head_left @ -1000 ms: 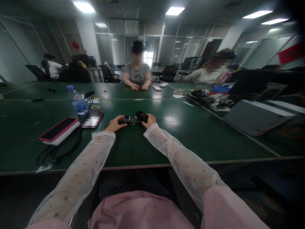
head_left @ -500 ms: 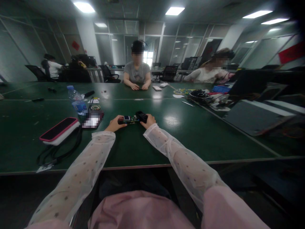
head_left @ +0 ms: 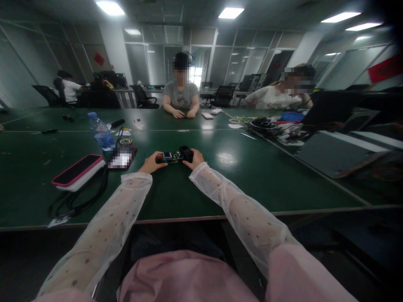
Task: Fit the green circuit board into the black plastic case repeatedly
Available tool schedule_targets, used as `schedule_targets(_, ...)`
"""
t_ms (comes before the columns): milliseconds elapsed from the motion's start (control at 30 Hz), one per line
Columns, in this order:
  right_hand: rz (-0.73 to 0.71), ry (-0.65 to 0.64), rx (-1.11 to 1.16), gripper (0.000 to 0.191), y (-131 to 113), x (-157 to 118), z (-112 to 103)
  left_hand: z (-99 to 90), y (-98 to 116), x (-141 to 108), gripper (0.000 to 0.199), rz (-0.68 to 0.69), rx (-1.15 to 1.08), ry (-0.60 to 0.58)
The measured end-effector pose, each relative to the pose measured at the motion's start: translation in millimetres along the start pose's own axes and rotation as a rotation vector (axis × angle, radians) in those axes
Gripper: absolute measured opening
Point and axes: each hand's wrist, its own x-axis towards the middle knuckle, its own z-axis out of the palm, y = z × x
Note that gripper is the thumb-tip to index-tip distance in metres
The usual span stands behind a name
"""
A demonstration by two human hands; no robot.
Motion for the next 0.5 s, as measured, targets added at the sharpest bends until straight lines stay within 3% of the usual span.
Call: schedule_targets(500,-0.018,-0.006,-0.028,0.076,-3.3,-1.1,-2.8,-0.5,4.6,-1.5,0.059,0.0,0.011,0.0)
